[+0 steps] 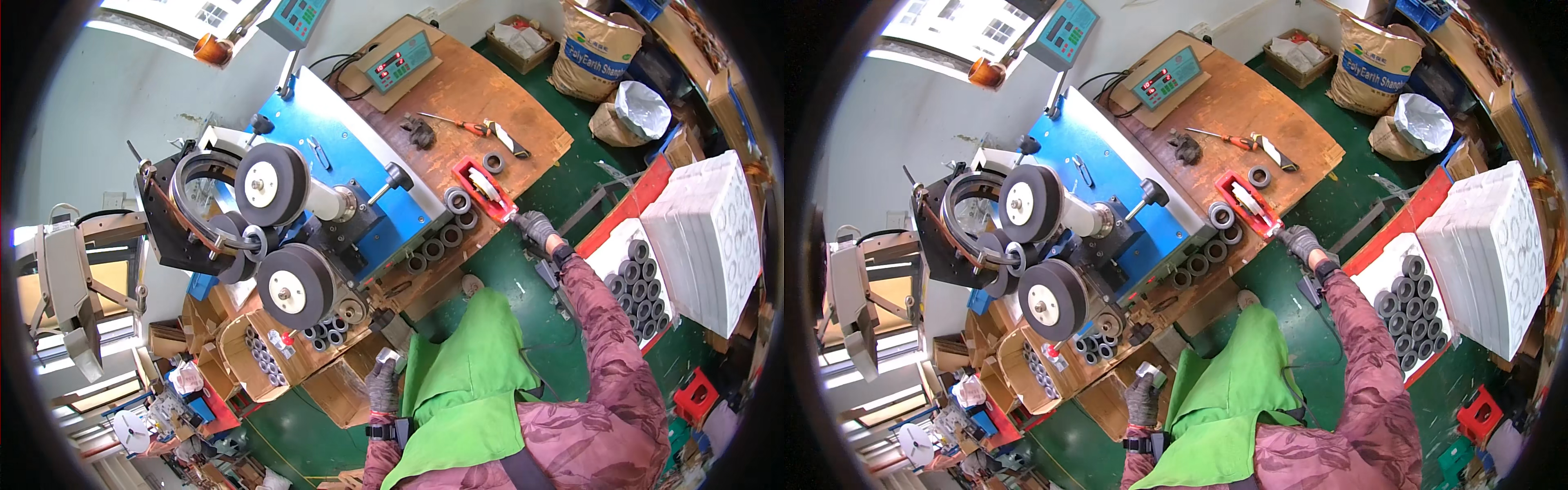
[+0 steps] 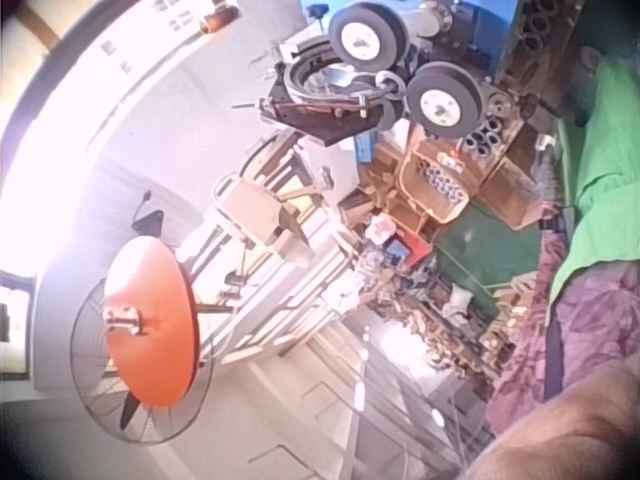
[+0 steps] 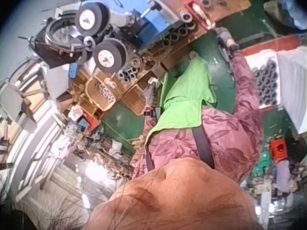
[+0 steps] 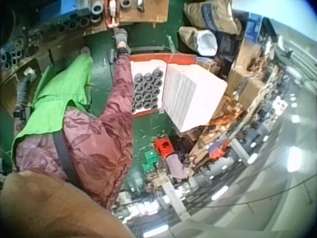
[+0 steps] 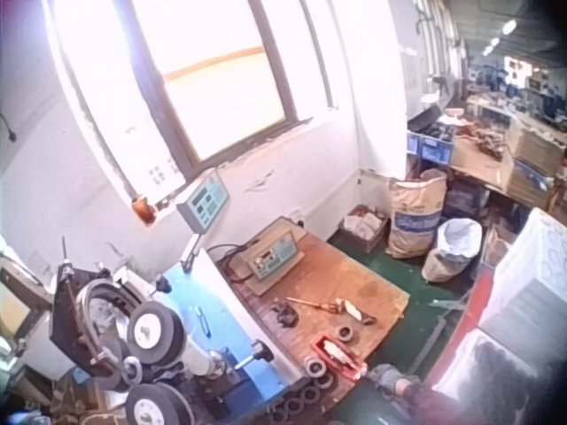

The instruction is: The person picks up a ring from a tray, wraps tape around it using a machine, and places it into a box. They then repeat the process by taking a ring from a box, taping it, and returning it to the box.

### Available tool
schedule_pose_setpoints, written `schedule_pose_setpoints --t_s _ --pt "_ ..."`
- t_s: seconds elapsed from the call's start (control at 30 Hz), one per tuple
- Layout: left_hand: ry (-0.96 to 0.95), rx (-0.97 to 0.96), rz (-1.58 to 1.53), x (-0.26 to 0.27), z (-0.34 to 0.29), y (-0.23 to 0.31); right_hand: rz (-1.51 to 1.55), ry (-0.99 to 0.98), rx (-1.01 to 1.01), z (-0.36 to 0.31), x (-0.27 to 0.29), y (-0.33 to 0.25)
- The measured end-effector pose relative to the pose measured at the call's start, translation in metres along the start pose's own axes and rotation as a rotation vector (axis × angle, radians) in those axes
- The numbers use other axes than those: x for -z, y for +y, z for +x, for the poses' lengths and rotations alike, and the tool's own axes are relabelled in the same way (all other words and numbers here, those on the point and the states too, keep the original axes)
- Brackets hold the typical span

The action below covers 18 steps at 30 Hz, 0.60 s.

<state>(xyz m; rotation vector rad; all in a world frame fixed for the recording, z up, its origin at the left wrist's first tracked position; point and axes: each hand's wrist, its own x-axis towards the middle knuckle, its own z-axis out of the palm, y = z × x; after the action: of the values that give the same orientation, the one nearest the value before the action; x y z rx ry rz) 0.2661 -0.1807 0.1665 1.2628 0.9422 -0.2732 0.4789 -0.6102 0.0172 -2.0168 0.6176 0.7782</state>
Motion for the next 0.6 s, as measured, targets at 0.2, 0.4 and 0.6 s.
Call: schedule_pose_setpoints --t_s 0.2,0.4,0.6 --pt "0.029 0.031 0.088 -0.013 -0.010 0.009 -0.191 0.388 0.326 -0.011 -0.009 0.013" --pt "0.024 0.010 0.147 -0.012 -0.025 0.021 -0.192 0.181 0.132 -0.034 -0.056 0.048" --pt "-0.114 -0.003 0.224 -0.017 -0.018 0.039 -0.037 -0.284 0.409 -0.121 -0.085 -0.039"
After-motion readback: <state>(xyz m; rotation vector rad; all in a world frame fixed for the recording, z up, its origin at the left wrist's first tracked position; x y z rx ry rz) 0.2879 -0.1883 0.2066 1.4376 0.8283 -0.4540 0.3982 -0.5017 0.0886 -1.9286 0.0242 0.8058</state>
